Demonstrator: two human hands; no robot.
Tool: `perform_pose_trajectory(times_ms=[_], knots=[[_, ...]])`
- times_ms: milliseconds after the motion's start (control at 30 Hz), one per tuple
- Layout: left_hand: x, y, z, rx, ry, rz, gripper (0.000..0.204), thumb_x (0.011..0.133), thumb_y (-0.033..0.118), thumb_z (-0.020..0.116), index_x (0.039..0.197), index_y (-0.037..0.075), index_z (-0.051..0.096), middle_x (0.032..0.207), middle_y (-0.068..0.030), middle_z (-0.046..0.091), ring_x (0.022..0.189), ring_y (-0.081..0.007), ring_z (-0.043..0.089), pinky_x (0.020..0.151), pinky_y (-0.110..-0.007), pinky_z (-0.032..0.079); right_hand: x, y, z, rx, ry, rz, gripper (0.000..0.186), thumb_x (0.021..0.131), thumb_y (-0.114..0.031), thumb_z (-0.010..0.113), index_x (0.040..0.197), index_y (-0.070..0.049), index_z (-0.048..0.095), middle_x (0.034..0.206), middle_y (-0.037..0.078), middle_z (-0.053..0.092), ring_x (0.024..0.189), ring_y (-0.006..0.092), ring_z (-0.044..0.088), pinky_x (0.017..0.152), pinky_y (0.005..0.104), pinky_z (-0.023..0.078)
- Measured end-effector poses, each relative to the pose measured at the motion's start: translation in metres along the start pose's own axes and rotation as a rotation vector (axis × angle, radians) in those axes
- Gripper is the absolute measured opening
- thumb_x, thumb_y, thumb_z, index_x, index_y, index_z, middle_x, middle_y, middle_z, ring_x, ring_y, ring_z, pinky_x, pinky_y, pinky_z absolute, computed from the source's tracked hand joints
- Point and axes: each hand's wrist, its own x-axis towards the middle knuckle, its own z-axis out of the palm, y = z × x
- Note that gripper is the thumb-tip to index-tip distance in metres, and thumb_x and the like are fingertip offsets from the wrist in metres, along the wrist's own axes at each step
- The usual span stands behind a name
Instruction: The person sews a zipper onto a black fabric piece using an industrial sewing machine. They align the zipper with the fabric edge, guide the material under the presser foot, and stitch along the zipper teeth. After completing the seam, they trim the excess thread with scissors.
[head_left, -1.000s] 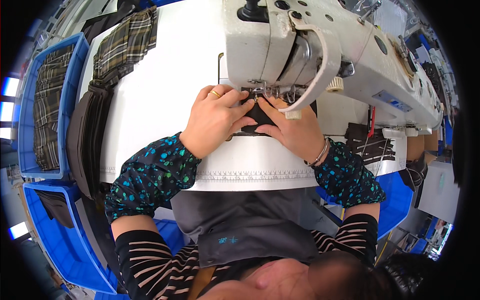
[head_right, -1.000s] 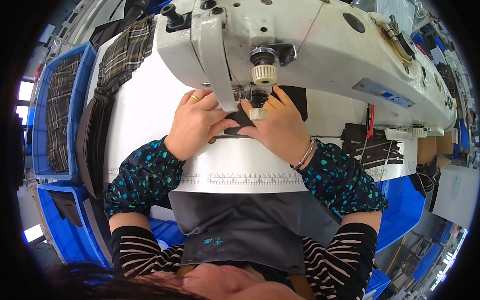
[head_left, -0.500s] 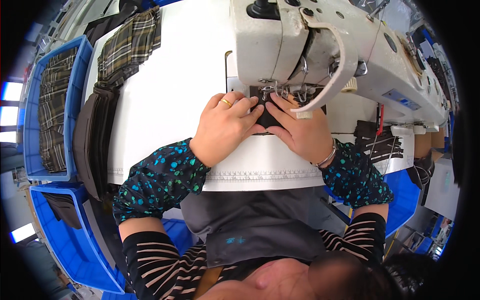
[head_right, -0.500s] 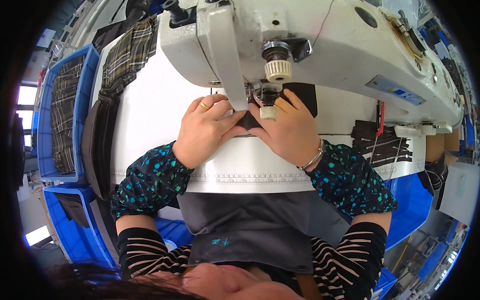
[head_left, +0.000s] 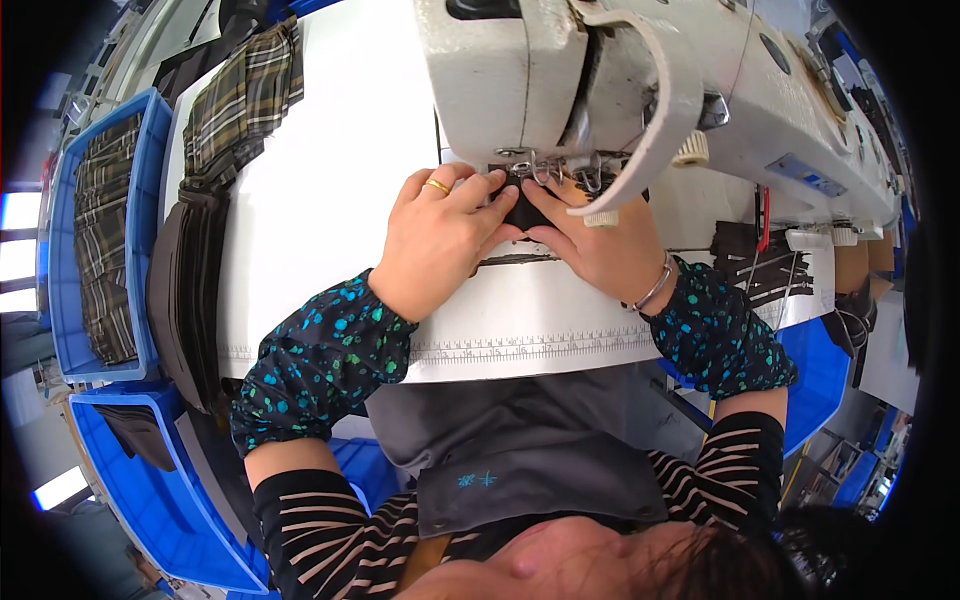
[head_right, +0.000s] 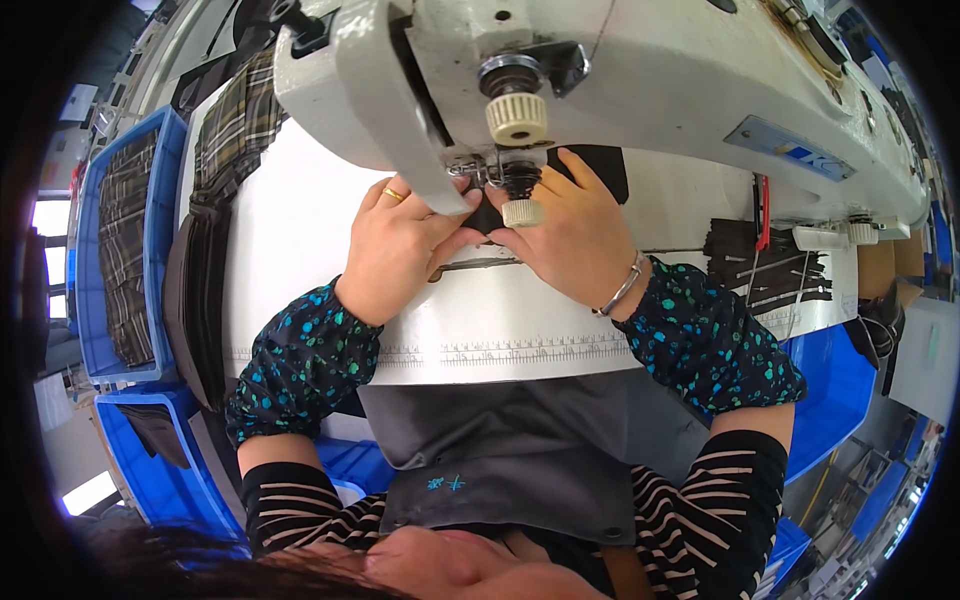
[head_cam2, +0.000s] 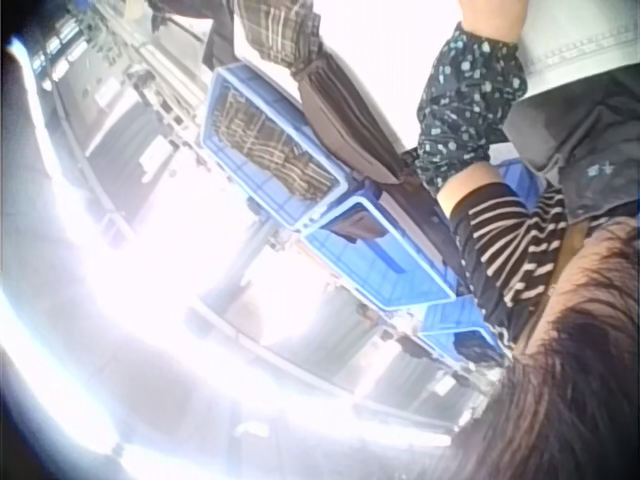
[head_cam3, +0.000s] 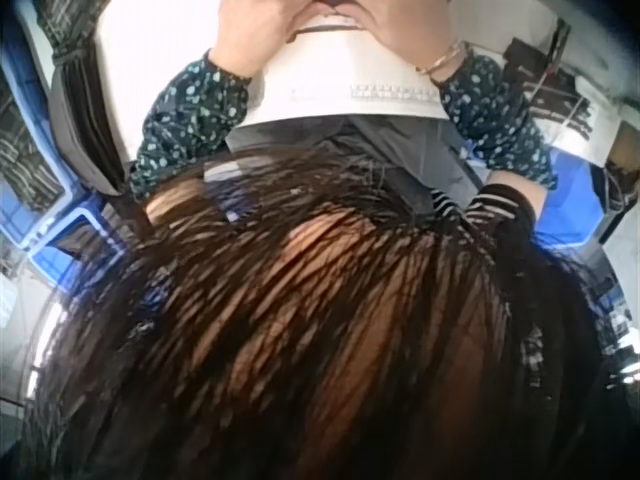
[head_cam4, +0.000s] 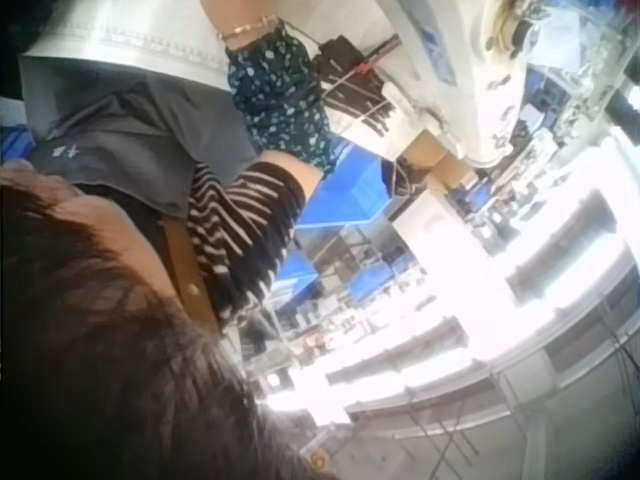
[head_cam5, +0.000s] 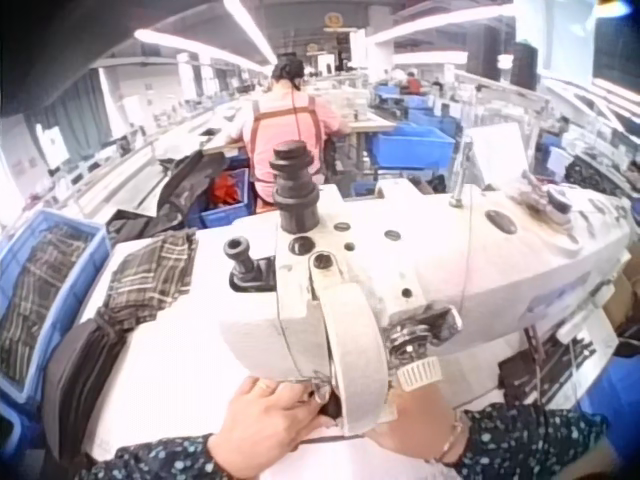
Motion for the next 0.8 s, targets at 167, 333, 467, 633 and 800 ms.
perform_pose_trajectory(times_ms=[167,333,467,633,800], knots=[[0.000,0.000,0.002,0.004,0.016,0.001,0.039,0.089,0.034,0.077,0.119,0.010,0.078,0.123,-0.0007,0.071,0.116,-0.0227,0.062,0.098,-0.041,0.049,0.002,0.001,0.001,0.021,0.031,0.006,0.044,0.087,-0.033,0.081,0.124,-0.010,0.076,0.094,0.009,0.070,0.099,0.0308,0.066,0.111,0.0518,0.048],[0.002,-0.002,0.001,0.003,0.022,0.007,0.036,0.090,0.032,0.076,0.119,0.009,0.078,0.123,-0.0010,0.071,0.116,-0.0223,0.062,0.098,-0.041,0.049,0.003,0.002,0.002,0.018,0.012,0.004,0.042,0.086,-0.032,0.081,0.122,-0.010,0.077,0.095,0.008,0.071,0.100,0.0301,0.066,0.112,0.0526,0.047],[0.003,0.001,0.002,0.010,0.017,-0.001,0.036,0.091,0.031,0.075,0.119,0.009,0.078,0.123,-0.0015,0.071,0.115,-0.0224,0.063,0.098,-0.041,0.049,0.001,0.005,0.003,0.009,0.003,0.006,0.041,0.086,-0.031,0.081,0.121,-0.010,0.077,0.096,0.008,0.071,0.100,0.0297,0.066,0.113,0.0523,0.047],[0.004,-0.001,0.002,0.001,0.021,0.006,0.036,0.091,0.031,0.075,0.119,0.009,0.078,0.124,-0.0022,0.071,0.114,-0.0229,0.063,0.097,-0.041,0.049,0.003,0.006,0.003,0.026,0.005,0.005,0.037,0.087,-0.028,0.080,0.119,-0.011,0.078,0.095,0.008,0.071,0.099,0.0298,0.066,0.112,0.0515,0.047],[0.004,0.002,0.004,0.051,0.041,0.009,0.036,0.090,0.029,0.076,0.119,0.008,0.077,0.123,-0.0032,0.071,0.114,-0.0231,0.063,0.097,-0.040,0.049,0.004,0.010,-0.001,-0.040,0.034,-0.023,0.027,0.089,-0.025,0.076,0.110,-0.007,0.077,0.099,0.009,0.072,0.104,0.0284,0.066,0.113,0.0488,0.046]])
